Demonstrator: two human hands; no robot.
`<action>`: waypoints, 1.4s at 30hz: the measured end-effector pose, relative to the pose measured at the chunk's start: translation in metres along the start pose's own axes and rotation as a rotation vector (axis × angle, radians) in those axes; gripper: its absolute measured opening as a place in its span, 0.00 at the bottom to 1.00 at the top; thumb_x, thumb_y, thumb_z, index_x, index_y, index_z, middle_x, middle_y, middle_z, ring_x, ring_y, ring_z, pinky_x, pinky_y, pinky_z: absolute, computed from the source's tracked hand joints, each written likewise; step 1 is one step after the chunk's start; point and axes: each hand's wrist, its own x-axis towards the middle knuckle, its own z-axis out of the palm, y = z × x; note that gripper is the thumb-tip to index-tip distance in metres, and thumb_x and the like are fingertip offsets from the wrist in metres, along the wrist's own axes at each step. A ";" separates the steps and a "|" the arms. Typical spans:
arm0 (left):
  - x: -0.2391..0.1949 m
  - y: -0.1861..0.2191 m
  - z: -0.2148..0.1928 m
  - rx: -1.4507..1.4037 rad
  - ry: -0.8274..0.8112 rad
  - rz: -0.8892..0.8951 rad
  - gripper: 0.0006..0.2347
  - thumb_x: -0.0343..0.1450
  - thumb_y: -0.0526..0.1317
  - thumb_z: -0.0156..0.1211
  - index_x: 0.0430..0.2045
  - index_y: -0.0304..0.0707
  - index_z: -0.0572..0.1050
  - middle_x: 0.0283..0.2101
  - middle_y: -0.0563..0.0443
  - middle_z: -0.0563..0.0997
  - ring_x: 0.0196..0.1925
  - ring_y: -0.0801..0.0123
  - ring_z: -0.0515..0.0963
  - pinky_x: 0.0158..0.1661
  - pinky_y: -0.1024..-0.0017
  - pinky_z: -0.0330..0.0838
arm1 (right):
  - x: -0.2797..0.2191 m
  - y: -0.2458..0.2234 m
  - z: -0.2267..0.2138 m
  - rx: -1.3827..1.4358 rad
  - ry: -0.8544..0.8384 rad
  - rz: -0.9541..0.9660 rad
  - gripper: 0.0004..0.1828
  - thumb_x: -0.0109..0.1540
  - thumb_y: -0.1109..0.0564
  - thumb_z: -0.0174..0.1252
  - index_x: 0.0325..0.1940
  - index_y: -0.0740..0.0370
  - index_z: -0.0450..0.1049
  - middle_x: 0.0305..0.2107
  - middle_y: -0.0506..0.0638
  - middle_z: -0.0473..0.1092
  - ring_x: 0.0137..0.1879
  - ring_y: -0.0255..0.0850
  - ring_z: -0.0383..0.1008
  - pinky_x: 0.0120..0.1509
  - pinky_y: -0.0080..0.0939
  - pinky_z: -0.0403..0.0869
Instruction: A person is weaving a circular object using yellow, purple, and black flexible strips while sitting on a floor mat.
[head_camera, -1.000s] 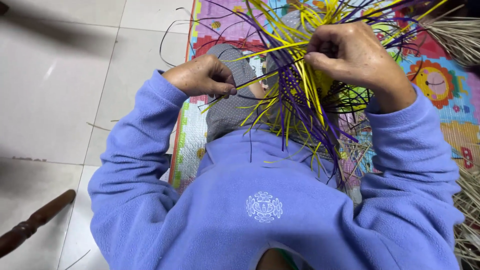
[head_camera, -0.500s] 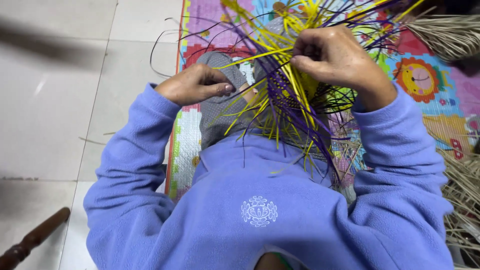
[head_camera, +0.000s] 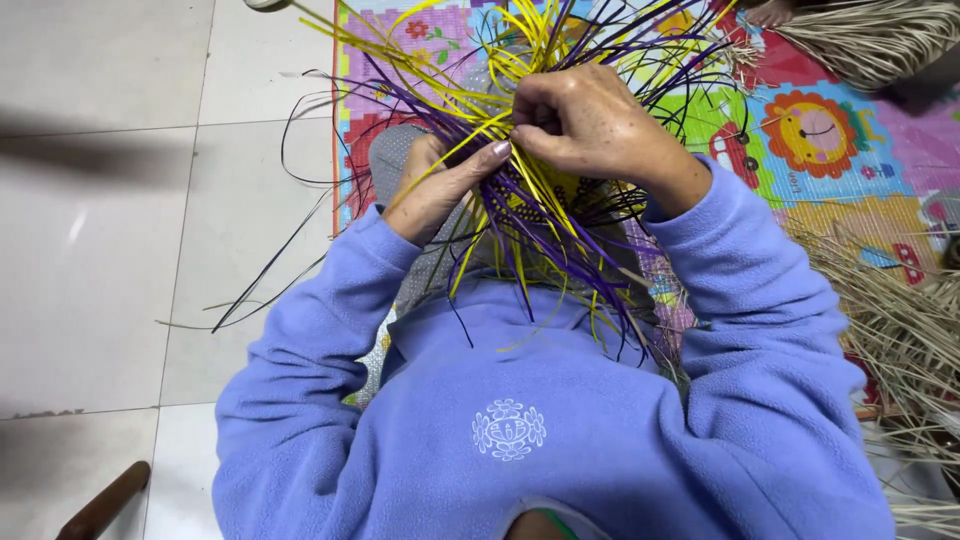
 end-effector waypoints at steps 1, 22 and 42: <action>-0.002 0.004 0.003 -0.010 0.020 0.016 0.08 0.62 0.36 0.57 0.28 0.29 0.74 0.25 0.55 0.75 0.24 0.82 0.70 0.24 0.87 0.65 | 0.000 -0.001 0.001 -0.020 0.012 -0.003 0.05 0.50 0.60 0.52 0.25 0.67 0.69 0.13 0.49 0.64 0.15 0.38 0.60 0.20 0.35 0.60; -0.015 0.002 0.000 0.076 0.100 0.079 0.08 0.62 0.37 0.56 0.28 0.29 0.72 0.28 0.54 0.75 0.28 0.80 0.70 0.29 0.84 0.67 | 0.001 -0.013 0.009 -0.074 0.077 -0.012 0.05 0.49 0.60 0.51 0.22 0.66 0.68 0.13 0.51 0.65 0.15 0.43 0.61 0.21 0.39 0.60; -0.009 0.018 0.011 0.044 0.153 0.117 0.11 0.62 0.32 0.56 0.36 0.28 0.68 0.36 0.45 0.74 0.37 0.69 0.74 0.39 0.72 0.70 | -0.003 0.010 0.035 -0.072 0.333 -0.528 0.12 0.63 0.53 0.38 0.40 0.56 0.68 0.36 0.51 0.64 0.36 0.46 0.65 0.36 0.42 0.66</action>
